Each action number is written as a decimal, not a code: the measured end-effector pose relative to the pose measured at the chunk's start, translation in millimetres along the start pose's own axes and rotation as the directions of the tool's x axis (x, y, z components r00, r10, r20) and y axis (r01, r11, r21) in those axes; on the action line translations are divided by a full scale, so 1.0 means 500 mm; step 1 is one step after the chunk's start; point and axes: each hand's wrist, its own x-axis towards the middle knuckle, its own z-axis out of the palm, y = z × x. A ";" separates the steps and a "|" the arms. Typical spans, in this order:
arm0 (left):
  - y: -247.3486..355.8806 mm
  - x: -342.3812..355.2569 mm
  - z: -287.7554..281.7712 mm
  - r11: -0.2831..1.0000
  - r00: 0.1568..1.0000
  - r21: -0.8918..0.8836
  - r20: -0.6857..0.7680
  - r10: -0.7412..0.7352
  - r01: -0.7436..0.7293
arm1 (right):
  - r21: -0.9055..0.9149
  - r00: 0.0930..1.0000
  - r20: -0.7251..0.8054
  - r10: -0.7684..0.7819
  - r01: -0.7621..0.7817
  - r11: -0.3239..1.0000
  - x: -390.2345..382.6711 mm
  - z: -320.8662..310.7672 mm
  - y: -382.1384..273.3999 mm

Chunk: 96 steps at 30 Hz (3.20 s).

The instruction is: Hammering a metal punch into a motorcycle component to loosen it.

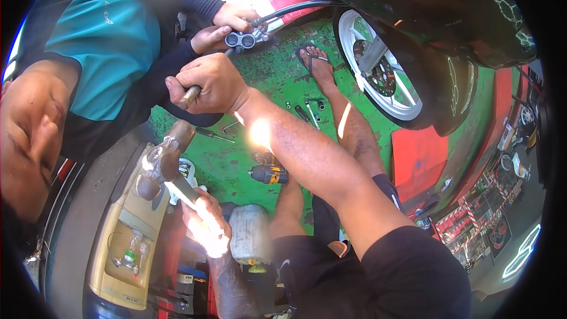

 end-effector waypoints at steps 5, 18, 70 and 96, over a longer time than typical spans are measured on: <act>0.012 0.004 0.013 0.995 0.996 0.038 0.032 0.088 -0.089 | -0.028 0.999 -0.038 0.035 -0.037 0.999 -0.001 -0.002 0.008; 0.001 0.011 0.020 0.983 0.986 0.101 0.071 0.148 -0.155 | -0.045 0.999 0.030 0.017 -0.015 0.999 -0.011 0.002 0.024; -0.018 -0.067 -0.001 0.935 0.932 -0.034 0.074 0.356 -0.354 | 0.099 0.997 0.073 -0.017 0.009 0.995 -0.006 -0.026 -0.037; 0.142 -0.053 0.007 0.625 0.611 -0.024 0.183 0.770 -0.780 | -0.063 0.989 0.139 -0.051 0.060 0.996 -0.035 -0.016 0.019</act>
